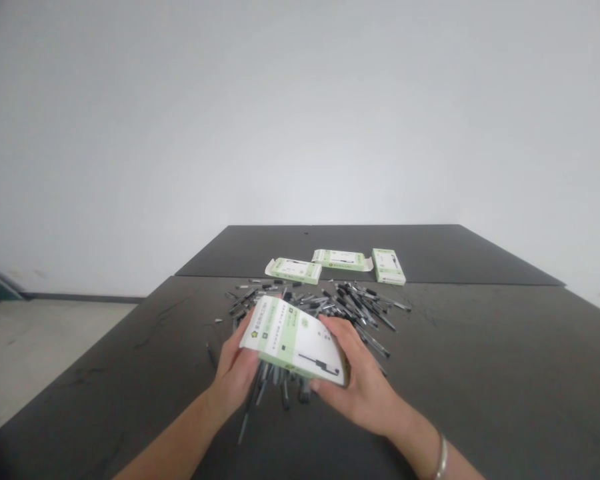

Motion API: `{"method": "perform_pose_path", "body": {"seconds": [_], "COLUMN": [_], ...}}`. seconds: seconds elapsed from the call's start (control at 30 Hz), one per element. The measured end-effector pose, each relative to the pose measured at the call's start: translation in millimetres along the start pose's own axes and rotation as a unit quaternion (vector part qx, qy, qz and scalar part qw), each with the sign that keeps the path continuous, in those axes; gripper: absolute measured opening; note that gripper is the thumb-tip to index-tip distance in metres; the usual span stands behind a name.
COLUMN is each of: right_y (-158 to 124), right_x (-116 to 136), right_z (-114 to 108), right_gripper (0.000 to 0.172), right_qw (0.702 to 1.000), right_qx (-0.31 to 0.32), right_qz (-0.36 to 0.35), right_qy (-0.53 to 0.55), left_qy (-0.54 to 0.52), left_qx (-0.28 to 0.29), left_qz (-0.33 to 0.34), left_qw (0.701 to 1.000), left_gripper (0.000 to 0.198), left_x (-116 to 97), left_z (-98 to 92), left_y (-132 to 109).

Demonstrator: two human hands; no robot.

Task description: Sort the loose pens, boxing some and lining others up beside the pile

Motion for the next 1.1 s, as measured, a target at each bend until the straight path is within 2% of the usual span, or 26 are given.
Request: {"method": "perform_pose_path", "body": {"seconds": [0.23,0.43,0.57,0.67,0.8,0.93,1.1], "right_y": [-1,-1,-1,-1,-3,-5,-7], "right_x": [3,1,-6,-12,-9,-6,-1], "right_z": [2,4,2,5,11,15,21], "right_gripper": [0.072,0.069,0.065,0.064,0.062,0.061,0.060], "right_qw": [0.999,1.000,0.993,0.973,0.937,0.910,0.885], "right_qx": [-0.003,0.015,0.051,0.113,0.186,0.219,0.260], "right_qz": [-0.022,-0.011,0.037,0.093,0.134,0.163,0.167], "right_qy": [-0.025,0.006,0.097,0.179,0.263,0.311,0.348], "left_qy": [0.025,-0.064,-0.158,-0.172,-0.152,-0.126,-0.067], "left_qx": [-0.090,-0.102,-0.107,-0.101,-0.053,-0.022,-0.036], "left_qz": [0.005,0.012,0.041,0.040,0.024,0.001,-0.024], "left_qw": [0.996,0.993,0.981,0.979,0.987,0.992,0.997], "left_gripper": [0.041,0.034,0.029,0.037,0.042,0.042,0.039], "left_x": [7,9,-2,-3,1,4,4], "left_z": [-5.6,-6.3,-8.6,-10.5,-5.5,-0.9,-4.4], "left_y": [0,2,10,15,16,14,13]}}
Point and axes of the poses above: each hand's wrist, its own y-axis towards the middle knuckle, its own z-axis out of the palm, x = y × z, the point moved 8 cm from there along y, towards the middle knuckle, and after that the axes turned 13 degrees about z, right-handed, at the moved point
